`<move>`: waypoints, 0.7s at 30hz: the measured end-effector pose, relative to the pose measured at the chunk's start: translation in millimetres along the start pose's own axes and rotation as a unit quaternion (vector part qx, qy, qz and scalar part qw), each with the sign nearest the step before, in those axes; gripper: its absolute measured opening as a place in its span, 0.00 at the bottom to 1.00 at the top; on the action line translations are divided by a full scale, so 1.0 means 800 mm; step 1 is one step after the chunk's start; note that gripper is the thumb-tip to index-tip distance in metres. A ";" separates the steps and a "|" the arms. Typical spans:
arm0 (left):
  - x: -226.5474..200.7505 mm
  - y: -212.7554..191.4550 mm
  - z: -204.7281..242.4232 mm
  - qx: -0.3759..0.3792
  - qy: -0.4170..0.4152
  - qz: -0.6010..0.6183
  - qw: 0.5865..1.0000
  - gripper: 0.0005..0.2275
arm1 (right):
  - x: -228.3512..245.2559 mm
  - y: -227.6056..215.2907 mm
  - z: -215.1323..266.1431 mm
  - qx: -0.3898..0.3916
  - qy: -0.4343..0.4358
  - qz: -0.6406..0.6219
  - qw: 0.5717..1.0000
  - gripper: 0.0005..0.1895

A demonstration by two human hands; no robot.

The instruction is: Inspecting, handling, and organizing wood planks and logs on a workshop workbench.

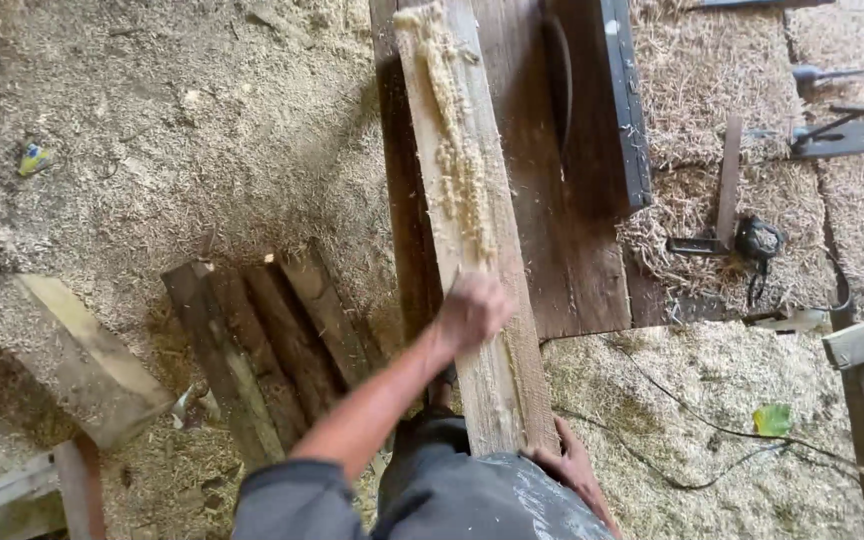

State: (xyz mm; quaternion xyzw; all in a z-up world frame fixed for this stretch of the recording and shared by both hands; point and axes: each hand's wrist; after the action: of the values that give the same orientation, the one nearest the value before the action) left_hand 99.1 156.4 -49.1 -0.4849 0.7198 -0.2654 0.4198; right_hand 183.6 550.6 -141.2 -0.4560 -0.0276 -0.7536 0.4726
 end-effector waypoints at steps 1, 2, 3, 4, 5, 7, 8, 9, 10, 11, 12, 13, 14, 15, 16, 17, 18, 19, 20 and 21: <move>-0.029 0.001 0.043 0.157 -0.152 0.163 0.962 0.15 | 0.018 -0.004 -0.004 -0.014 0.030 -0.001 0.999 0.56; -0.059 0.002 0.085 0.303 -0.289 0.317 0.851 0.16 | 0.037 -0.009 -0.007 -0.029 0.059 -0.002 0.998 0.57; -0.075 -0.033 0.098 0.301 -0.292 0.316 0.851 0.16 | 0.034 -0.009 -0.008 -0.026 0.058 -0.001 0.998 0.57; -0.092 -0.068 0.112 0.180 -0.202 0.235 0.933 0.13 | 0.030 -0.010 -0.009 -0.020 0.088 -0.046 0.995 0.55; -0.109 -0.100 0.124 0.053 -0.101 0.146 0.983 0.11 | 0.024 -0.013 -0.013 -0.013 0.115 -0.090 0.989 0.53; -0.121 -0.096 0.148 0.041 -0.143 0.126 0.981 0.12 | 0.029 -0.022 -0.015 0.006 0.081 -0.128 0.988 0.53; -0.129 -0.095 0.161 0.030 -0.183 0.108 0.977 0.19 | 0.030 -0.026 -0.014 0.022 0.049 -0.168 0.984 0.53; -0.129 -0.095 0.159 0.029 -0.188 0.104 0.976 0.19 | 0.039 -0.029 -0.017 0.028 0.048 -0.166 0.985 0.53; -0.130 -0.095 0.158 -0.030 -0.264 0.138 0.954 0.24 | 0.047 -0.031 -0.020 0.052 0.005 -0.161 0.986 0.53; -0.134 -0.093 0.156 -0.090 -0.337 0.171 0.921 0.30 | 0.053 -0.038 -0.021 0.077 -0.037 -0.154 0.984 0.52; -0.146 -0.074 0.170 -0.093 -0.343 0.168 0.920 0.30 | 0.068 -0.050 -0.009 0.083 -0.037 -0.150 0.984 0.52; -0.148 -0.057 0.178 -0.087 -0.425 0.193 0.880 0.37 | 0.088 -0.060 -0.007 0.106 -0.057 -0.147 0.982 0.50; -0.151 -0.040 0.184 -0.081 -0.503 0.218 0.833 0.44 | 0.108 -0.071 -0.004 0.128 -0.077 -0.143 0.978 0.48; -0.164 -0.029 0.187 -0.083 -0.499 0.216 0.835 0.44 | 0.107 -0.086 -0.002 0.127 -0.083 -0.145 0.978 0.48; -0.176 -0.016 0.188 -0.082 -0.516 0.255 0.814 0.45 | 0.106 -0.103 0.000 0.131 -0.082 -0.178 0.972 0.46; -0.189 -0.003 0.190 -0.075 -0.530 0.295 0.791 0.47 | 0.101 -0.120 0.005 0.131 -0.078 -0.215 0.965 0.44; -0.203 -0.022 0.168 -0.072 -0.524 0.296 0.796 0.47 | 0.091 -0.140 0.006 0.125 -0.082 -0.219 0.964 0.44; -0.220 -0.041 0.148 -0.073 -0.550 0.423 0.716 0.43 | 0.078 -0.160 0.012 0.099 -0.075 -0.230 0.965 0.41; -0.236 -0.059 0.128 -0.070 -0.564 0.541 0.620 0.39 | 0.065 -0.179 0.018 0.073 -0.067 -0.242 0.965 0.39; -0.228 -0.044 0.149 -0.062 -0.562 0.540 0.624 0.39 | 0.045 -0.193 0.025 0.067 -0.067 -0.248 0.964 0.39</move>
State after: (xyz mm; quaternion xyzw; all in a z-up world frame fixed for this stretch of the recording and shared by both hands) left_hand 250.7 313.7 -18.4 -0.0889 0.4917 0.3784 0.7792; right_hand 78.1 620.4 -44.0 -0.4518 -0.2221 -0.8112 0.2975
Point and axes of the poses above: each hand's wrist, its own z-axis away from the middle knuckle, its own y-axis out of the palm, x = y × z, and after that the axes turned 8 degrees about -y, right-handed
